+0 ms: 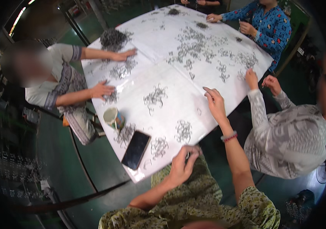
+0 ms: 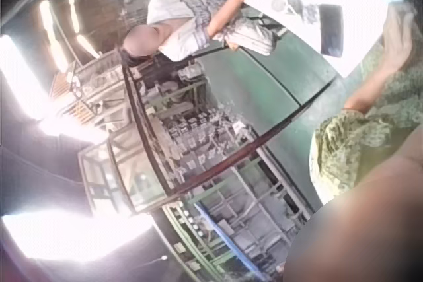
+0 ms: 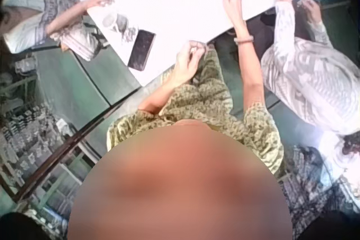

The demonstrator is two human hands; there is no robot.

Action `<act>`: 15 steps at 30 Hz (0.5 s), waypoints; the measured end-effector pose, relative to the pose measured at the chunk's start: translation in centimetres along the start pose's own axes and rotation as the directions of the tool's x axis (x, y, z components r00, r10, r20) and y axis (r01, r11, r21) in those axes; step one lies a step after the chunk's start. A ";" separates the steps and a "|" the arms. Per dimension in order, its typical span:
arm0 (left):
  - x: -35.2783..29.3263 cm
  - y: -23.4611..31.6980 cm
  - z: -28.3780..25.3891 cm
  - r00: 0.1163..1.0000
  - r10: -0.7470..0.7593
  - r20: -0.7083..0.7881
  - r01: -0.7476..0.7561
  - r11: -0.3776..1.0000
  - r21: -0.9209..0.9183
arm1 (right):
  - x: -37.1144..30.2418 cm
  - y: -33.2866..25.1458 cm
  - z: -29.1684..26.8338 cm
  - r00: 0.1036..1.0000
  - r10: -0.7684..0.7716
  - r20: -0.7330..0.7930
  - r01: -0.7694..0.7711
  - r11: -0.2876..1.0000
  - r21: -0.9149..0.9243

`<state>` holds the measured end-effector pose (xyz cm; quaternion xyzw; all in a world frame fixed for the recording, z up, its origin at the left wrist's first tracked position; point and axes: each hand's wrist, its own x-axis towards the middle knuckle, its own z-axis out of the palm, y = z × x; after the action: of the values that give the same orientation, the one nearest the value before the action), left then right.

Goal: The person sits at a table with others and repeatedly picks up small metal paperclips, straightens or bends them by hand, and places them on a large white sheet. The person occasionally lifts a formed clip to hang it on a nearby rack. A smartphone and a cup remain on the table throughout.

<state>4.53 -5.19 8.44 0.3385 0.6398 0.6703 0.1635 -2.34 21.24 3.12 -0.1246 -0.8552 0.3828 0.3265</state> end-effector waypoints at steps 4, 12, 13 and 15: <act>0.3 -0.4 -0.4 0.997 -0.020 0.081 0.022 1.000 -0.021 | 8.7 7.7 5.2 0.999 -0.012 0.042 0.026 0.941 -0.338; -0.2 -1.1 -1.1 0.995 -0.063 0.078 0.066 0.997 -0.042 | 10.9 8.6 6.6 0.963 0.189 0.192 -0.075 0.871 -0.485; -0.1 -0.9 -0.9 0.995 -0.088 0.053 0.091 0.994 -0.061 | 10.7 8.1 5.8 0.947 0.255 0.195 -0.131 0.861 -0.491; -0.2 -0.2 -0.8 0.993 -0.111 0.032 0.113 0.993 -0.047 | 8.9 7.5 4.5 0.925 0.341 0.167 -0.245 0.873 -0.422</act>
<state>4.16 -5.88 8.21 0.3077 0.6389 0.6704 0.2184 -12.28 27.82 -0.47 -0.2701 -0.9180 0.2604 0.1282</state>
